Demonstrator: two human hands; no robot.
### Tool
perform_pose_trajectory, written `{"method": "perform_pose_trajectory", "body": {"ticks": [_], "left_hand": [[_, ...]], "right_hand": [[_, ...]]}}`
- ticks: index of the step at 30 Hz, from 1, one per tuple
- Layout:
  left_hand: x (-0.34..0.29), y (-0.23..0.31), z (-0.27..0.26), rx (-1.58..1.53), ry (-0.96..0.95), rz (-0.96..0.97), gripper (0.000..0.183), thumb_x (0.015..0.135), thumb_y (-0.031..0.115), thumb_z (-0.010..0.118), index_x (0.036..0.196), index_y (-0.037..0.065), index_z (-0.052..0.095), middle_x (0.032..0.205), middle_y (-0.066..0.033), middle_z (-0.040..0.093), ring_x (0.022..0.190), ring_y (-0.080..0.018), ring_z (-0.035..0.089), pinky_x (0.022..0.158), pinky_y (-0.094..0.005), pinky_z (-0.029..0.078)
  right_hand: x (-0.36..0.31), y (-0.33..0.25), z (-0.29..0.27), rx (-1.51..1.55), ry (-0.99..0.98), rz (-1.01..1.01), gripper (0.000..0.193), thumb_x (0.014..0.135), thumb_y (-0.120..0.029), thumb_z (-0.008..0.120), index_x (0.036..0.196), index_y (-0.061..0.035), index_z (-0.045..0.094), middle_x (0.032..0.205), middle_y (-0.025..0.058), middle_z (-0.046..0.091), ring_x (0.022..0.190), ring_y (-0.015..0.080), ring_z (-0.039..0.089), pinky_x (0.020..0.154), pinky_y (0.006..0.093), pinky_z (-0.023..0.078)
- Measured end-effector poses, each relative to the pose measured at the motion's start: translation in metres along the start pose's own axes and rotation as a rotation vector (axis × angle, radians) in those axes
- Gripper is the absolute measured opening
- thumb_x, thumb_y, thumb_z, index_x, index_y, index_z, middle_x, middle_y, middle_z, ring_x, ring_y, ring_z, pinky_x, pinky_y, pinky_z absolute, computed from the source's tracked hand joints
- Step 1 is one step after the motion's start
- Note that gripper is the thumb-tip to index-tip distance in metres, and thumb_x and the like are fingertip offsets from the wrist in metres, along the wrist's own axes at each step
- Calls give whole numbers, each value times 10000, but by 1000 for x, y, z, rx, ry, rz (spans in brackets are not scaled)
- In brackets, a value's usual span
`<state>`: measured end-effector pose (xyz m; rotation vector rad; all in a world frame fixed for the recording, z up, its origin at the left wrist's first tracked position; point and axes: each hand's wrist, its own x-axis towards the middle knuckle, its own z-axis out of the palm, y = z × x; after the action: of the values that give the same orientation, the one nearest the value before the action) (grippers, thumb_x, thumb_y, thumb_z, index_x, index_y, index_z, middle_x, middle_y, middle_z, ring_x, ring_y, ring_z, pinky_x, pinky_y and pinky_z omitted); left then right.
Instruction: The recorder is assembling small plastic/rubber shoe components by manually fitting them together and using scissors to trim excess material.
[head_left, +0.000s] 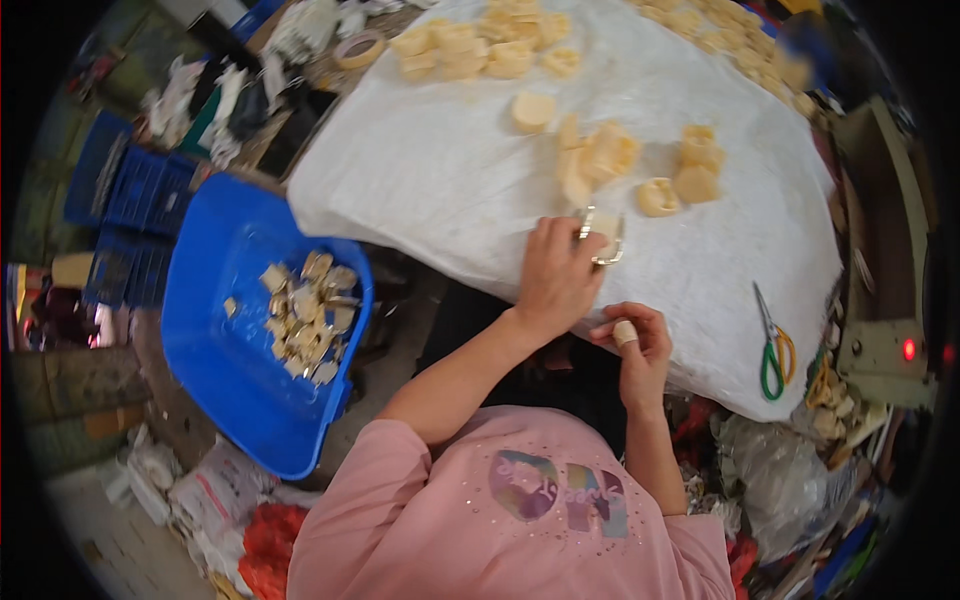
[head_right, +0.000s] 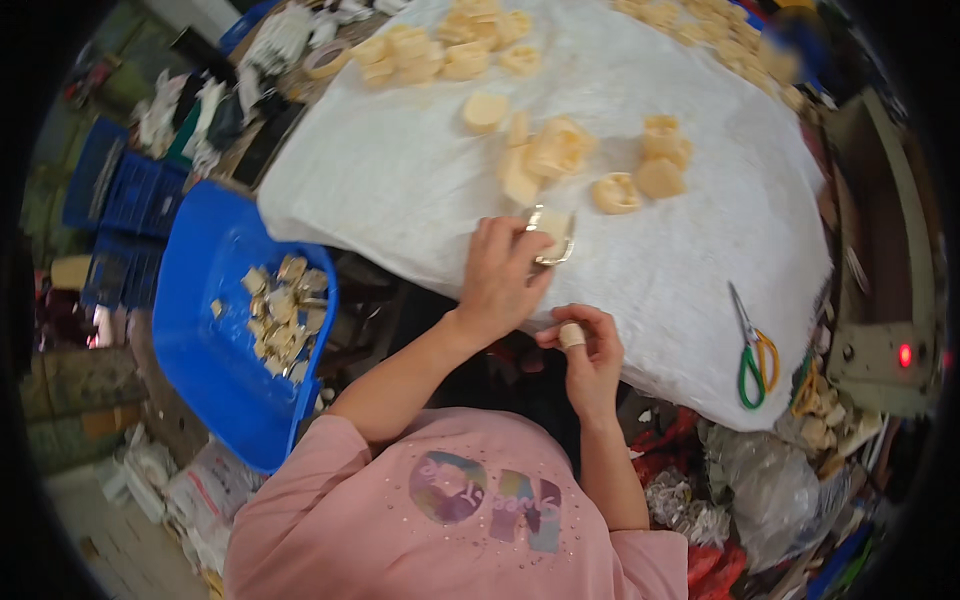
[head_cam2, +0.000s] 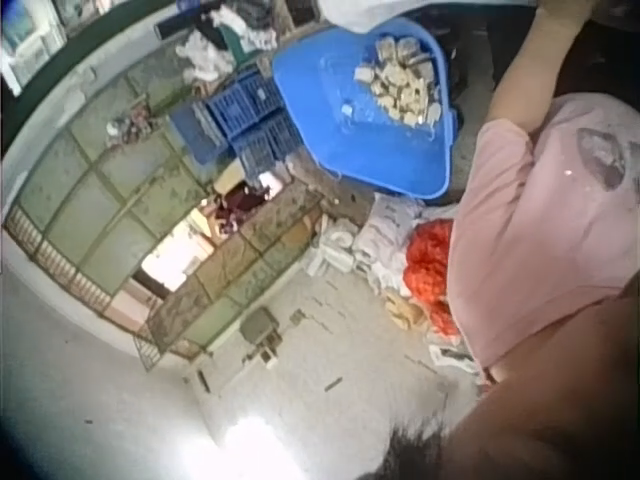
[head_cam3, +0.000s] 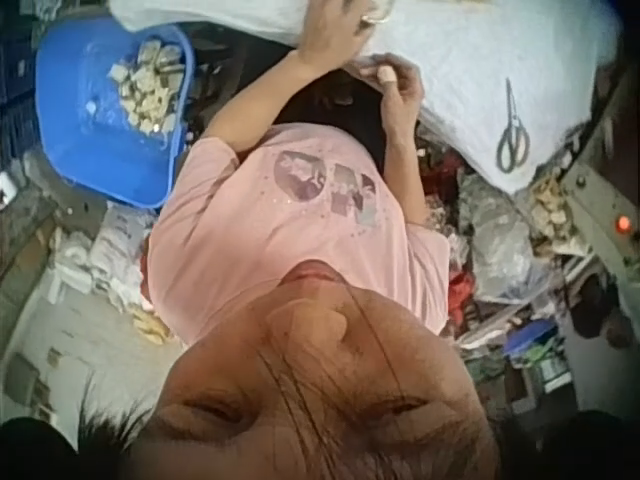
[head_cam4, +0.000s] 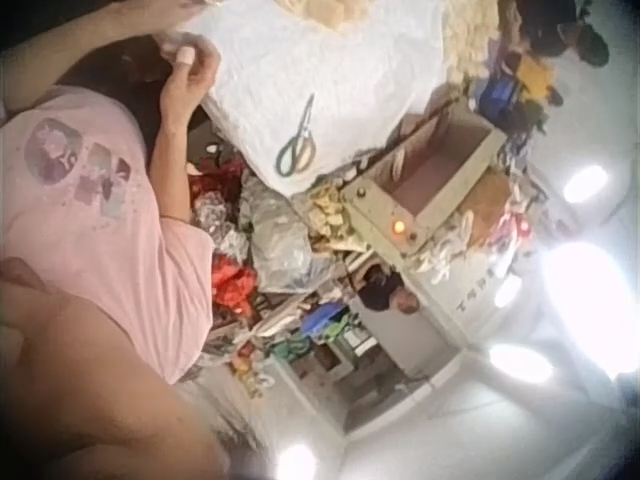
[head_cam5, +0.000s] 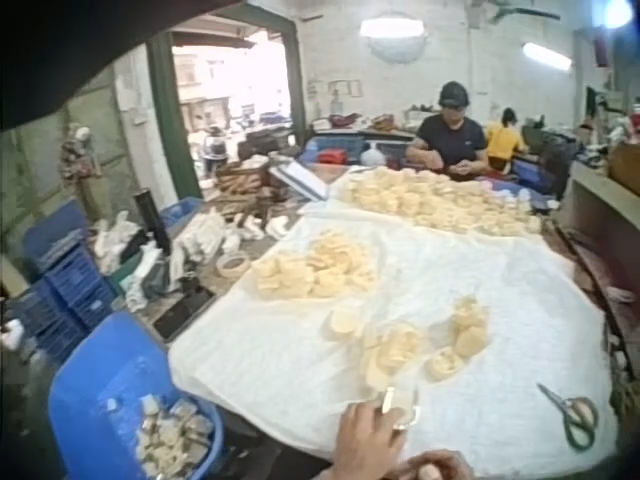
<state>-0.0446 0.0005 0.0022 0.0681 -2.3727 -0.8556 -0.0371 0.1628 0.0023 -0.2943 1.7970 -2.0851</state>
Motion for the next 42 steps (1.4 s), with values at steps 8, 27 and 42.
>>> {"method": "perform_pose_trajectory", "body": {"ticks": [8, 27, 42], "left_hand": [[-22, -1, -25, -57, 8, 64, 351, 627, 3, 700, 957, 61, 597, 983, -155, 526, 892, -321, 533, 779, -375, 454], [-97, -106, -165, 965, 336, -482, 414, 812, 340, 627, 999, -25, 572, 943, -229, 573, 853, -383, 541, 780, -475, 442], [13, 44, 31, 281, -263, 319, 187, 776, 79, 587, 957, 47, 622, 925, -132, 570, 855, -313, 534, 761, -415, 424]], "right_hand": [[-4, 1, -25, 27, 39, 48, 190, 923, -27, 454, 1109, 9, 467, 938, 122, 592, 714, 171, 631, 640, 274, 527], [73, -101, -278, -441, 851, -380, 188, 854, -4, 525, 1042, -6, 527, 903, 91, 632, 775, 130, 574, 696, 252, 461], [181, -184, -524, -1718, 794, 95, 522, 782, -72, 593, 1291, -117, 486, 1306, 117, 489, 1229, 314, 412, 1025, 390, 348]]}}
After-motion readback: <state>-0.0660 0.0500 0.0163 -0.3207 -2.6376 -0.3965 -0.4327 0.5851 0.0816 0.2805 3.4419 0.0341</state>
